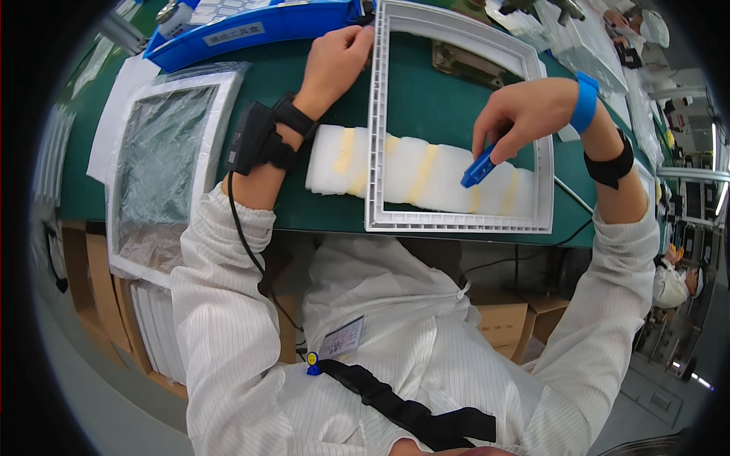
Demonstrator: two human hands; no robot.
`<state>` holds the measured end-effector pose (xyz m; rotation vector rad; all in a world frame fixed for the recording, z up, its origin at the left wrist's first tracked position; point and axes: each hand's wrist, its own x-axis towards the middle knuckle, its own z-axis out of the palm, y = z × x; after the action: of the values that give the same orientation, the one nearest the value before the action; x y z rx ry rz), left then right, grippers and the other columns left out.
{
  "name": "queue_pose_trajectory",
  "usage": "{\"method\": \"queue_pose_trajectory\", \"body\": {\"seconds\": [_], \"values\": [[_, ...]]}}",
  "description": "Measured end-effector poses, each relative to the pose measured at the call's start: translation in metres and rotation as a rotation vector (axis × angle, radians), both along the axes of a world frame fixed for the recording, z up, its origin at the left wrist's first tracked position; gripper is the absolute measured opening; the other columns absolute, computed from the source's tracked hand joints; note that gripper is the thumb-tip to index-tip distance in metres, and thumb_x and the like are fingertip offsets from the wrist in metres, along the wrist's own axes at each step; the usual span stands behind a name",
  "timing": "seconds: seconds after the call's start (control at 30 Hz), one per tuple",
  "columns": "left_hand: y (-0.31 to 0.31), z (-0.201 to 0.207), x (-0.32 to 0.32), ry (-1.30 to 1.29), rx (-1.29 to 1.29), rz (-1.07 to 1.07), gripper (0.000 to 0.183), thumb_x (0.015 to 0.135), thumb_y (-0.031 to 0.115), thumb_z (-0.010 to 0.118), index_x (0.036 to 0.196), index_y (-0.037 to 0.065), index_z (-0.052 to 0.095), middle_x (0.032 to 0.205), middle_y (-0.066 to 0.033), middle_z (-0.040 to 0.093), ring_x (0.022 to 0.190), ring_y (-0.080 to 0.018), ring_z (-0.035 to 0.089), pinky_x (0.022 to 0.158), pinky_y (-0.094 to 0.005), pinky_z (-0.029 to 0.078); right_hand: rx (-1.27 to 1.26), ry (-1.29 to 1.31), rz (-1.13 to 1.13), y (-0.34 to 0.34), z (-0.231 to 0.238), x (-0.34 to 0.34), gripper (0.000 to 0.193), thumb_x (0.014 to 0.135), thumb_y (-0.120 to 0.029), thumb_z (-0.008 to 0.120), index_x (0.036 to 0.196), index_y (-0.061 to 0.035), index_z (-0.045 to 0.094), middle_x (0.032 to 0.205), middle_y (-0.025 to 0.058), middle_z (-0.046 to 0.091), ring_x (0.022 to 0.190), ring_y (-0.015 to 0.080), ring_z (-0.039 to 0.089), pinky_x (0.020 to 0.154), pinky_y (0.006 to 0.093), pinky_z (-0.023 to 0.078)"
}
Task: Applying glue to white plastic frames, packaging them in plastic bags, and using a manual press to insert small components.
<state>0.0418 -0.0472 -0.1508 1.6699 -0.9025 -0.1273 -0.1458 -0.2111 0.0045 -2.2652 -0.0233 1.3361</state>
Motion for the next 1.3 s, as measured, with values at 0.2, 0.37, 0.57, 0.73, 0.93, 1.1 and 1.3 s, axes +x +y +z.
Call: {"method": "queue_pose_trajectory", "body": {"seconds": [0.2, 0.37, 0.57, 0.73, 0.93, 1.1, 1.3], "values": [[-0.005, -0.002, -0.003, 0.031, -0.019, -0.037, 0.038, 0.095, 0.033, 0.052, 0.079, 0.001, 0.067, 0.06, -0.0047, 0.062, 0.055, -0.0148, 0.059, 0.056, -0.0285, 0.044, -0.151, 0.175, 0.176, 0.023, -0.003, 0.008, 0.035, 0.082, -0.028, 0.072, 0.109, -0.0071, 0.074, 0.086, 0.0065, 0.072, 0.074, 0.015, 0.066, 0.067, 0.0269, 0.05], [0.001, 0.001, -0.005, 0.006, -0.011, -0.018, 0.037, 0.095, 0.031, 0.053, 0.081, 0.002, 0.068, 0.06, -0.0035, 0.062, 0.056, -0.0129, 0.058, 0.057, -0.0275, 0.044, -0.19, 0.258, 0.271, 0.036, -0.012, 0.014, 0.036, 0.08, -0.029, 0.073, 0.109, -0.0074, 0.074, 0.091, 0.0088, 0.073, 0.08, 0.0165, 0.07, 0.073, 0.0276, 0.052], [0.001, 0.004, -0.006, 0.016, 0.005, -0.021, 0.036, 0.095, 0.031, 0.054, 0.081, 0.001, 0.068, 0.059, -0.0029, 0.06, 0.055, -0.012, 0.057, 0.056, -0.0267, 0.042, -0.149, 0.303, 0.273, 0.033, -0.015, 0.015, 0.037, 0.081, -0.026, 0.074, 0.111, -0.004, 0.072, 0.097, 0.0089, 0.073, 0.083, 0.0166, 0.071, 0.082, 0.0292, 0.054], [-0.001, 0.005, -0.005, 0.018, 0.011, -0.028, 0.037, 0.095, 0.031, 0.054, 0.08, 0.0, 0.068, 0.059, -0.0034, 0.06, 0.056, -0.0117, 0.057, 0.056, -0.027, 0.043, -0.13, 0.09, 0.22, 0.023, -0.001, 0.001, 0.037, 0.087, -0.029, 0.067, 0.111, -0.0014, 0.071, 0.093, 0.0081, 0.072, 0.079, 0.0168, 0.069, 0.075, 0.0276, 0.053], [-0.002, 0.011, -0.009, 0.053, 0.016, -0.047, 0.037, 0.096, 0.03, 0.053, 0.078, -0.001, 0.065, 0.059, -0.0039, 0.06, 0.056, -0.0109, 0.056, 0.055, -0.0267, 0.043, 0.14, -0.479, -0.546, -0.008, -0.011, -0.059, 0.034, 0.094, -0.028, 0.062, 0.112, 0.0013, 0.065, 0.093, 0.0055, 0.066, 0.084, 0.0132, 0.062, 0.077, 0.0265, 0.049], [0.002, 0.008, -0.008, 0.117, 0.029, -0.026, 0.037, 0.097, 0.029, 0.055, 0.079, -0.001, 0.065, 0.059, -0.0028, 0.058, 0.055, -0.009, 0.053, 0.054, -0.0263, 0.041, 0.544, -0.5, -1.42, 0.021, -0.049, -0.099, 0.029, 0.102, -0.027, 0.051, 0.115, -0.0017, 0.055, 0.115, 0.012, 0.065, 0.106, 0.0194, 0.064, 0.09, 0.0322, 0.052], [0.003, 0.009, -0.008, 0.181, 0.002, -0.079, 0.038, 0.098, 0.03, 0.055, 0.081, -0.001, 0.066, 0.064, 0.0005, 0.058, 0.058, -0.0066, 0.051, 0.056, -0.0232, 0.038, 1.012, -0.517, -1.734, 0.035, -0.074, -0.114, 0.026, 0.103, -0.018, 0.045, 0.115, 0.0049, 0.051, 0.122, 0.0204, 0.059, 0.114, 0.0274, 0.062, 0.096, 0.0335, 0.055]]}}
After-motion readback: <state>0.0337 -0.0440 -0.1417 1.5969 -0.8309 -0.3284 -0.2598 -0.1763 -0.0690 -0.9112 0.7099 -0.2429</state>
